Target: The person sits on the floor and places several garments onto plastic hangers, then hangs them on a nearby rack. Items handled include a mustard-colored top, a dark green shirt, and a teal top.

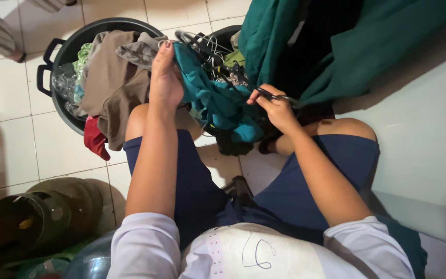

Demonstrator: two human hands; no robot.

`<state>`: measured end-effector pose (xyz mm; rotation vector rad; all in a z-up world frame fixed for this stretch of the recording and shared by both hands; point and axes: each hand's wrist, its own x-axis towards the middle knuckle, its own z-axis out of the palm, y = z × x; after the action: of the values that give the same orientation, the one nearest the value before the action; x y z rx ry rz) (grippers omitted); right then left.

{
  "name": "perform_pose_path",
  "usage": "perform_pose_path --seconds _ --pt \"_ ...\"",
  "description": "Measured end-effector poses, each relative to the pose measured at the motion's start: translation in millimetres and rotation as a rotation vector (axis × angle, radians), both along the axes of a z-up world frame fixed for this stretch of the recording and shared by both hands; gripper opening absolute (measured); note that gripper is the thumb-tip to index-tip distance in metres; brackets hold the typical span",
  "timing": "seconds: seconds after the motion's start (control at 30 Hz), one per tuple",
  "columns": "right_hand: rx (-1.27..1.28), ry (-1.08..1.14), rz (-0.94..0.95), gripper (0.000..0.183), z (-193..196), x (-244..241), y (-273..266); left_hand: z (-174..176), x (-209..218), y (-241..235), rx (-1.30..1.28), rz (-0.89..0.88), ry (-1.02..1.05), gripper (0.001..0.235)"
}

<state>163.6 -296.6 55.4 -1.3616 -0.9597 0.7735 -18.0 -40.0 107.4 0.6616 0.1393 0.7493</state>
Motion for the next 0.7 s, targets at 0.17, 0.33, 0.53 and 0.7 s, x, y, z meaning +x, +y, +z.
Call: perform_pose_path --seconds 0.17,0.33,0.53,0.7 --pt "0.026 0.069 -0.097 0.011 -5 -20 8 -10 1 -4 0.066 -0.048 0.069 0.015" --pt "-0.147 -0.224 -0.268 0.018 -4 -30 23 -40 16 -6 0.296 -0.046 0.224 0.010" --pt "-0.043 -0.308 -0.343 0.027 -24 -34 82 -15 46 -48 0.919 0.061 0.537 0.017" --pt "0.095 0.439 -0.374 0.019 -41 -19 106 27 30 -61 1.281 0.312 0.576 0.019"
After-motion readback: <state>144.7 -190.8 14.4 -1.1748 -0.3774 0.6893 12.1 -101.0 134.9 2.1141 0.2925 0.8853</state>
